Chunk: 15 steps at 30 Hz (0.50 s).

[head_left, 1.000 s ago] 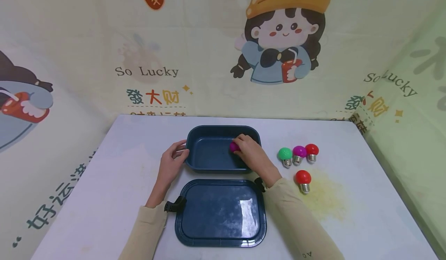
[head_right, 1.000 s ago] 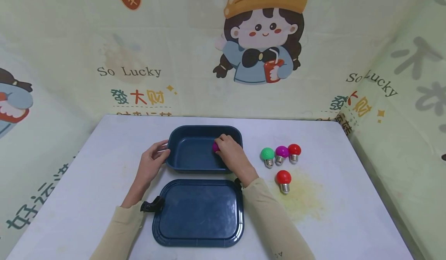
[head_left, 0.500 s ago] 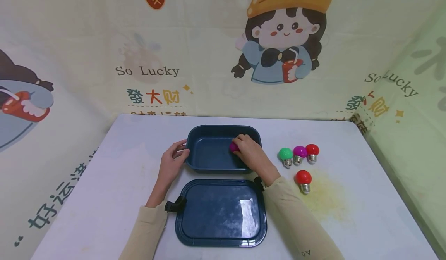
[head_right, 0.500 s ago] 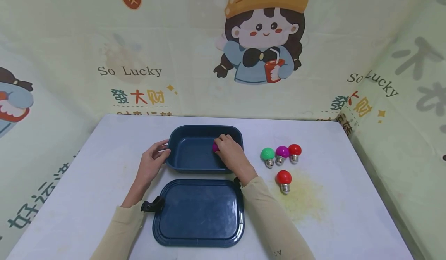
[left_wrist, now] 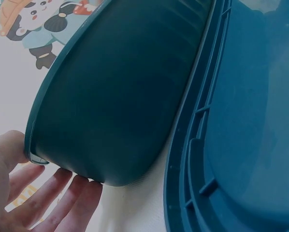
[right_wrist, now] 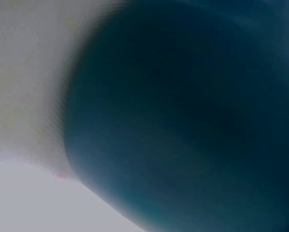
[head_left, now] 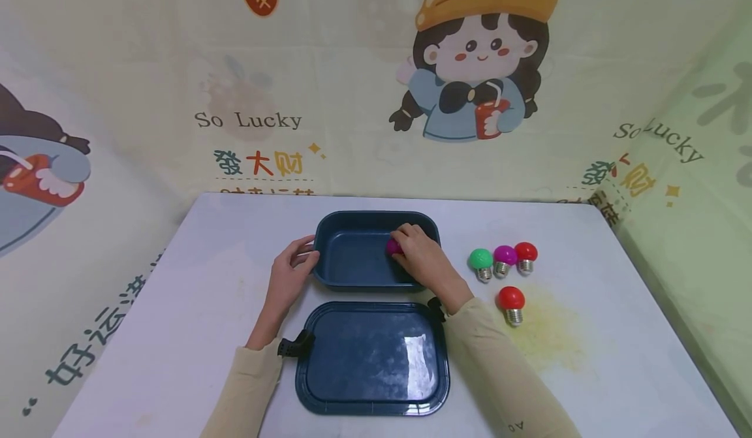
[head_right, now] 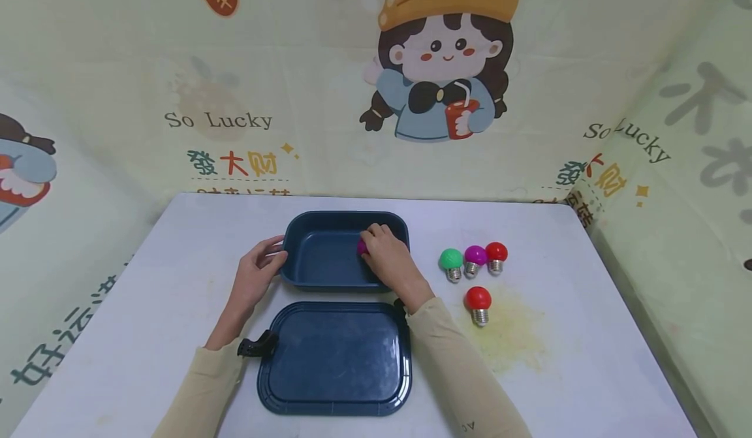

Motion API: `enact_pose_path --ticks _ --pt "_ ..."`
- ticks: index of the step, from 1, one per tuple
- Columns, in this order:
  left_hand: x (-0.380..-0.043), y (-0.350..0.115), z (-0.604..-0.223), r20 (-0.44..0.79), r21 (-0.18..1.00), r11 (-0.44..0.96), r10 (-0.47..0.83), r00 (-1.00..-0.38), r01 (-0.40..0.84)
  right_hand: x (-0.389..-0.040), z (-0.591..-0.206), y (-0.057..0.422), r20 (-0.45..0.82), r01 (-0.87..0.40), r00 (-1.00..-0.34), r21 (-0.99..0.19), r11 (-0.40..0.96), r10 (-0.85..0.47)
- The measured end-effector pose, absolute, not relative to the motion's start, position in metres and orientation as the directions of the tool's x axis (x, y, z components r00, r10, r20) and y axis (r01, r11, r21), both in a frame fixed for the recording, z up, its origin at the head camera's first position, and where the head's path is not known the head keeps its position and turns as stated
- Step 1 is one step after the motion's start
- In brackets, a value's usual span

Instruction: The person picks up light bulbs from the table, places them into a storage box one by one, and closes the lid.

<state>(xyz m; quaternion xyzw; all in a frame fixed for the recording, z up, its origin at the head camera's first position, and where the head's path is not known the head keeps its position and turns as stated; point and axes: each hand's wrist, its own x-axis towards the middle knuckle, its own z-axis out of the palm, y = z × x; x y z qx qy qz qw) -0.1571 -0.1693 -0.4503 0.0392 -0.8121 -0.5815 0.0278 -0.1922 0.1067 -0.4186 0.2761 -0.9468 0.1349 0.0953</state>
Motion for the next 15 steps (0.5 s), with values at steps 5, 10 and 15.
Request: enact_pose_path --ticks 5,10,15 --pt "-0.156 -0.166 -0.443 -0.006 0.945 0.325 -0.092 -0.996 -0.036 -0.190 -0.414 0.108 0.263 -0.541 -0.833 -0.199 0.817 -0.488" --pt "-0.157 -0.169 -0.449 -0.002 0.950 0.312 -0.094 -0.996 -0.031 -0.186 -0.408 0.109 0.262 -0.531 -0.839 -0.205 0.822 -0.476" --pt "-0.158 -0.171 -0.455 0.025 0.948 0.317 -0.097 -0.995 -0.007 -0.181 -0.403 0.111 0.279 -0.533 -0.836 -0.207 0.820 -0.473"
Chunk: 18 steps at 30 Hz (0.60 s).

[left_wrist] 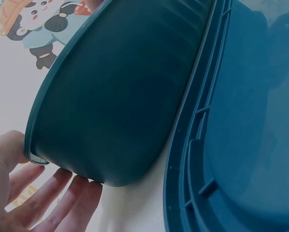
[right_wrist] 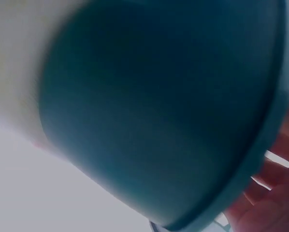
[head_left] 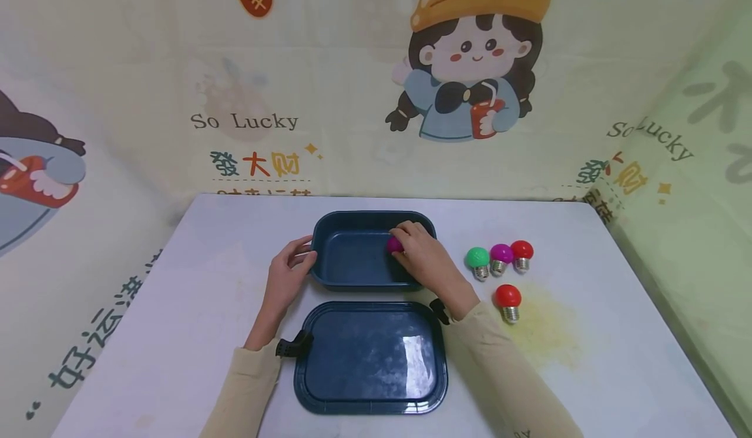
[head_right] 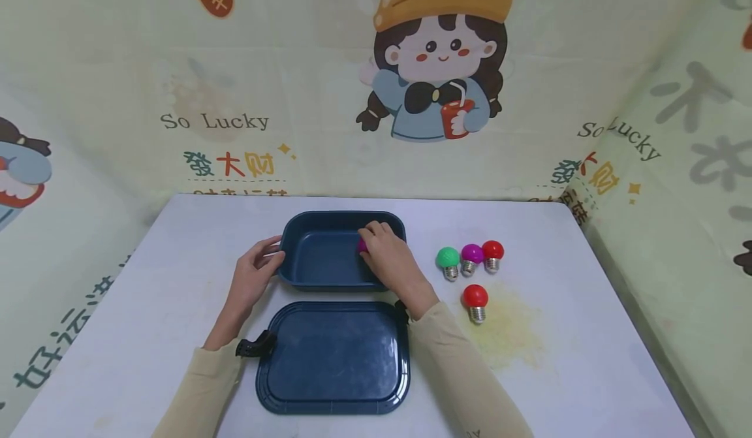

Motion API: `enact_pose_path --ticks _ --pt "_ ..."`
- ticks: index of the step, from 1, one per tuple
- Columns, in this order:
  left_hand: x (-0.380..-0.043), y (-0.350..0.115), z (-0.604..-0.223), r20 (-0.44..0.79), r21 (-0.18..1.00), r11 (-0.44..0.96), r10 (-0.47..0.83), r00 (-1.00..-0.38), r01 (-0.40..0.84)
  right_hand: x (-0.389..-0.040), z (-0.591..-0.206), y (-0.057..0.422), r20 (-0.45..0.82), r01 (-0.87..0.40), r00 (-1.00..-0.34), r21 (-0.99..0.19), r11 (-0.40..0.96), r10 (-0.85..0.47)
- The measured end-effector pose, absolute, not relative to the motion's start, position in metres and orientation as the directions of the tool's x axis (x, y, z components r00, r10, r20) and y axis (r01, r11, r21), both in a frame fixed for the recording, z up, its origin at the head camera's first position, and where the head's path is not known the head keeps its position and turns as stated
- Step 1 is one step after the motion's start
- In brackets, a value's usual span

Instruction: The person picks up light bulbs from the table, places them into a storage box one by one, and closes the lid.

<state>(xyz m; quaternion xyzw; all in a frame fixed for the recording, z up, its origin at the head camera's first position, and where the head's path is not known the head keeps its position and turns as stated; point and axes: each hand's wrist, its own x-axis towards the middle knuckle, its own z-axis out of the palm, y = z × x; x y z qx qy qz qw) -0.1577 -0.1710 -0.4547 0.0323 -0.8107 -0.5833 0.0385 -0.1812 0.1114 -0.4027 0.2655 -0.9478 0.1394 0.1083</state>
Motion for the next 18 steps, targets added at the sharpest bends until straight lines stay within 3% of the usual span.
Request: enact_pose_path --ticks 12,18 --pt "-0.157 -0.170 -0.455 0.013 0.951 0.310 -0.094 -0.996 -0.017 -0.170 -0.395 0.124 0.279 -0.501 -0.855 -0.233 0.833 -0.436" --pt "-0.149 -0.164 -0.434 -0.009 0.947 0.319 -0.090 -0.996 -0.038 -0.164 -0.395 0.134 0.288 -0.489 -0.861 -0.242 0.838 -0.419"
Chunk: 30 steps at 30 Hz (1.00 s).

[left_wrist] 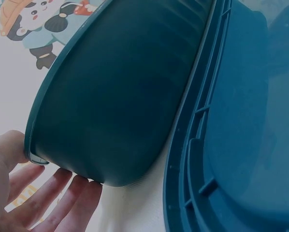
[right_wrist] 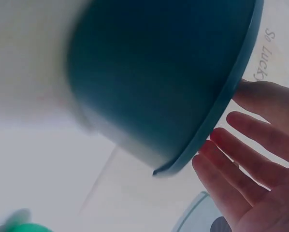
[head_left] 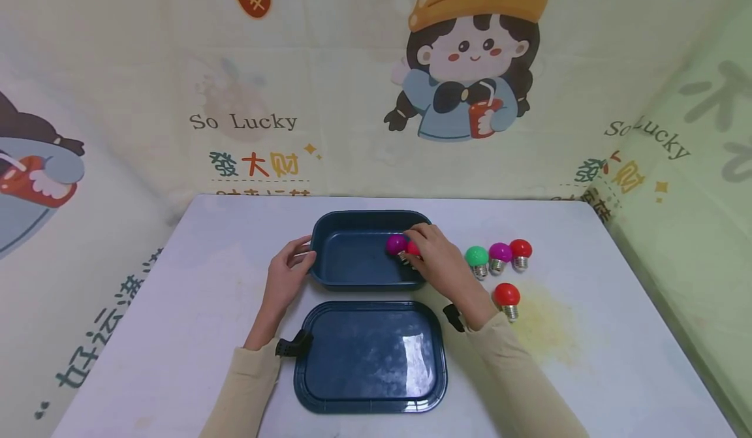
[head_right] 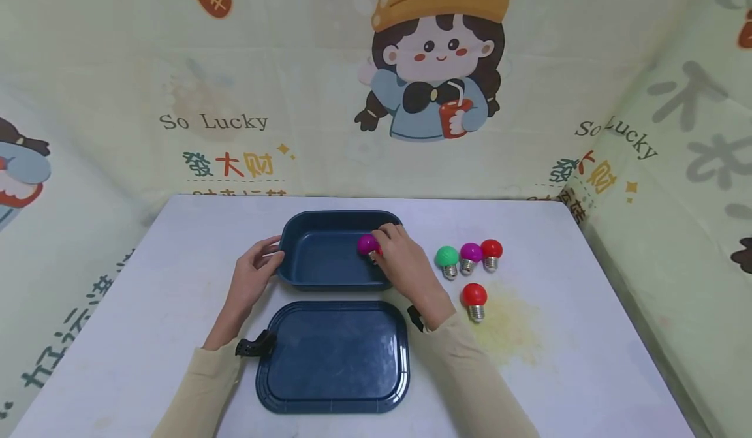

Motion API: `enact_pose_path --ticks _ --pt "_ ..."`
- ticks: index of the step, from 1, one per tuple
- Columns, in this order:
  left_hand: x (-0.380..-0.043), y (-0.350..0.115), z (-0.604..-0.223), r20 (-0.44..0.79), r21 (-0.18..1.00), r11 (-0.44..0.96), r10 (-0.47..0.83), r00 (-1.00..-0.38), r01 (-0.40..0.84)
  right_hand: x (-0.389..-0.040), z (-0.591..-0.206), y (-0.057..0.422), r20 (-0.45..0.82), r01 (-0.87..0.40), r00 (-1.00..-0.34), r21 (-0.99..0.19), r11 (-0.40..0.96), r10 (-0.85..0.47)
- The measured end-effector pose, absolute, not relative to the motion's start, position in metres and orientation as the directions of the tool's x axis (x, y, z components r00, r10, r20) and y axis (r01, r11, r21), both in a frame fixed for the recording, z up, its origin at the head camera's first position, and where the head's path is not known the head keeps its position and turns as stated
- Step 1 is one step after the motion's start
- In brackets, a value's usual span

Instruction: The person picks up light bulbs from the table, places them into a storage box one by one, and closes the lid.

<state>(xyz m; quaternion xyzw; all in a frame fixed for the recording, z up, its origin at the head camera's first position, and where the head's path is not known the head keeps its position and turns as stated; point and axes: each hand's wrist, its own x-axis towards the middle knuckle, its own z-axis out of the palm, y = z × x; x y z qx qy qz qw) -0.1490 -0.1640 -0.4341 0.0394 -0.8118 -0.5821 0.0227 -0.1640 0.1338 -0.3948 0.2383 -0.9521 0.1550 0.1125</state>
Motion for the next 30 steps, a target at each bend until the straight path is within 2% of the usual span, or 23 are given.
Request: enact_pose_path --ticks 4,11,18,21,30 --pt "-0.141 -0.159 -0.418 0.005 0.942 0.336 -0.078 -0.997 -0.022 -0.161 -0.395 0.141 0.273 -0.469 -0.874 -0.261 0.844 -0.401" --pt "-0.141 -0.159 -0.419 -0.001 0.947 0.321 -0.071 -0.997 -0.024 -0.159 -0.396 0.152 0.261 -0.442 -0.889 -0.281 0.852 -0.375" --pt "-0.157 -0.172 -0.457 0.043 0.954 0.300 -0.085 -0.995 0.015 -0.155 -0.399 0.163 0.265 -0.430 -0.893 -0.263 0.864 -0.364" --pt "-0.157 -0.172 -0.457 0.040 0.955 0.297 -0.086 -0.995 0.012 -0.154 -0.399 0.166 0.259 -0.413 -0.901 -0.265 0.871 -0.349" --pt "-0.147 -0.163 -0.432 0.003 0.952 0.305 -0.082 -0.997 -0.023 -0.150 -0.399 0.176 0.231 -0.373 -0.919 -0.248 0.894 -0.319"
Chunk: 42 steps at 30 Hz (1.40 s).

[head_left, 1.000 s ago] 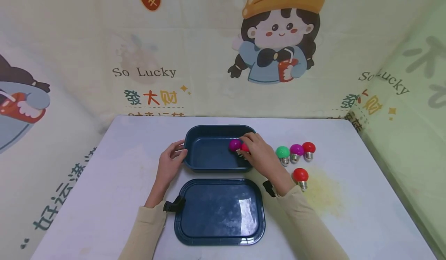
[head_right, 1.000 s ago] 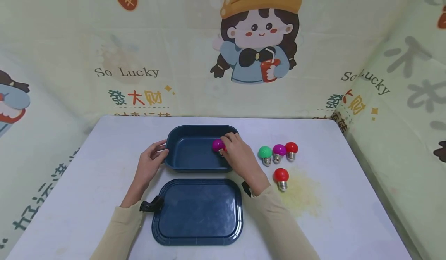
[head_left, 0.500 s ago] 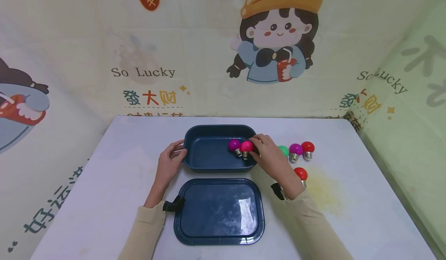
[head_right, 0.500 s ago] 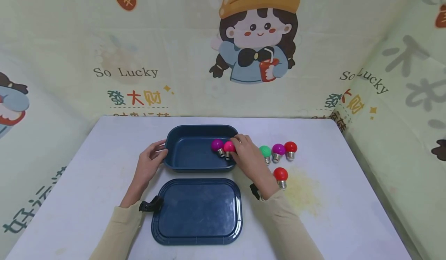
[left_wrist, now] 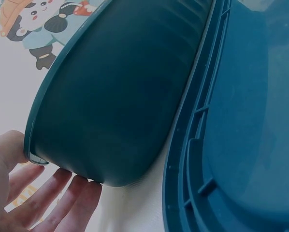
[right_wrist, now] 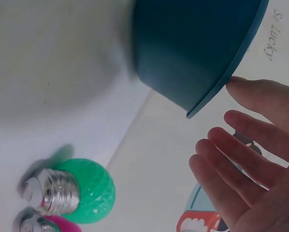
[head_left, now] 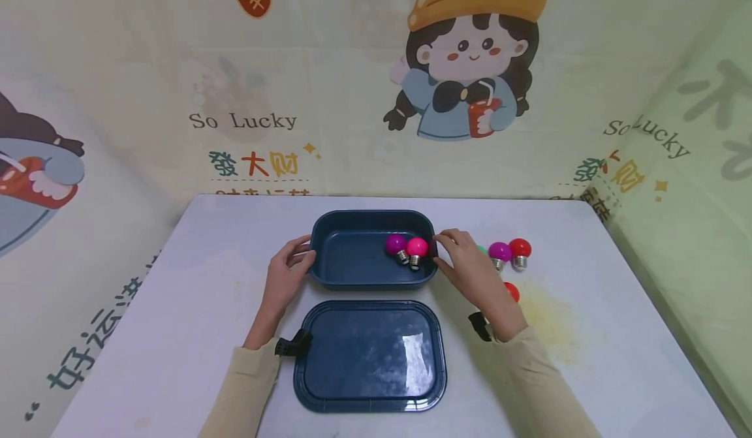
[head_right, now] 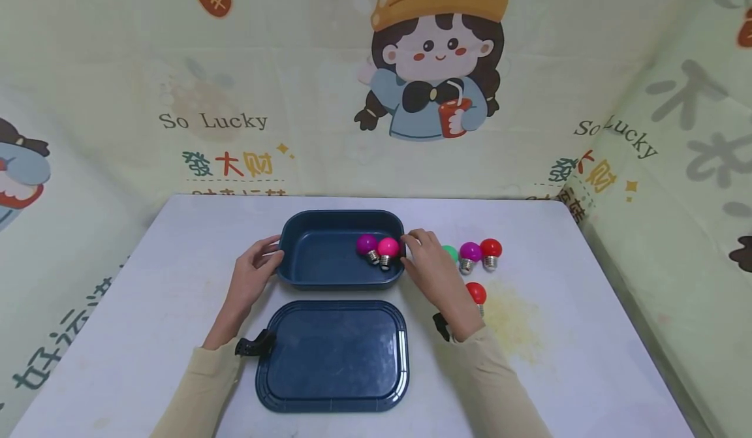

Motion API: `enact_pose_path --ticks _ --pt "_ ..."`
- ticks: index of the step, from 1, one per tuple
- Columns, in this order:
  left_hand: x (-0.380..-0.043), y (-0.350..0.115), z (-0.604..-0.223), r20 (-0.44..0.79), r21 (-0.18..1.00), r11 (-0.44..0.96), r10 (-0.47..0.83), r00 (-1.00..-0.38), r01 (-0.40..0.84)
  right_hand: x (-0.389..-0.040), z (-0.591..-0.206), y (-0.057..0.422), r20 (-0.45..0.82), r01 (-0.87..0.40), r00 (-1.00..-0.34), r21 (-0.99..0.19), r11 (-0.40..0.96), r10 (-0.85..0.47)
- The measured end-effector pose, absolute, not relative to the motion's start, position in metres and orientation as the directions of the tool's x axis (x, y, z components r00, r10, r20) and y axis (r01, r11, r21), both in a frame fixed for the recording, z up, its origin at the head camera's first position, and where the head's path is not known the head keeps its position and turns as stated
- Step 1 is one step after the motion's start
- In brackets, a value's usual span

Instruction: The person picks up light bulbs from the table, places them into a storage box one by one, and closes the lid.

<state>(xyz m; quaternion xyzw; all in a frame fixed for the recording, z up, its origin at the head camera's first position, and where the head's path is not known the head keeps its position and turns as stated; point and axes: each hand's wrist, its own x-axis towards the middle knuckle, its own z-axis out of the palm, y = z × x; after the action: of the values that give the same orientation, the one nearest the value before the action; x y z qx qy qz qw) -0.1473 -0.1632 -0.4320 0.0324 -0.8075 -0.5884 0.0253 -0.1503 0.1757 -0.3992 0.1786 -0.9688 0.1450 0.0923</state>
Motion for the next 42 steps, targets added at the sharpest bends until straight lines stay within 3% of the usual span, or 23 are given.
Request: enact_pose_path --ticks 8,42 --pt "-0.138 -0.158 -0.413 0.018 0.946 0.325 -0.083 -0.996 -0.010 -0.151 -0.400 0.185 0.210 -0.342 -0.933 -0.254 0.905 -0.293" --pt "-0.142 -0.159 -0.418 0.030 0.952 0.308 -0.080 -0.996 0.003 -0.159 -0.414 0.219 0.133 -0.216 -0.974 -0.295 0.931 -0.184"
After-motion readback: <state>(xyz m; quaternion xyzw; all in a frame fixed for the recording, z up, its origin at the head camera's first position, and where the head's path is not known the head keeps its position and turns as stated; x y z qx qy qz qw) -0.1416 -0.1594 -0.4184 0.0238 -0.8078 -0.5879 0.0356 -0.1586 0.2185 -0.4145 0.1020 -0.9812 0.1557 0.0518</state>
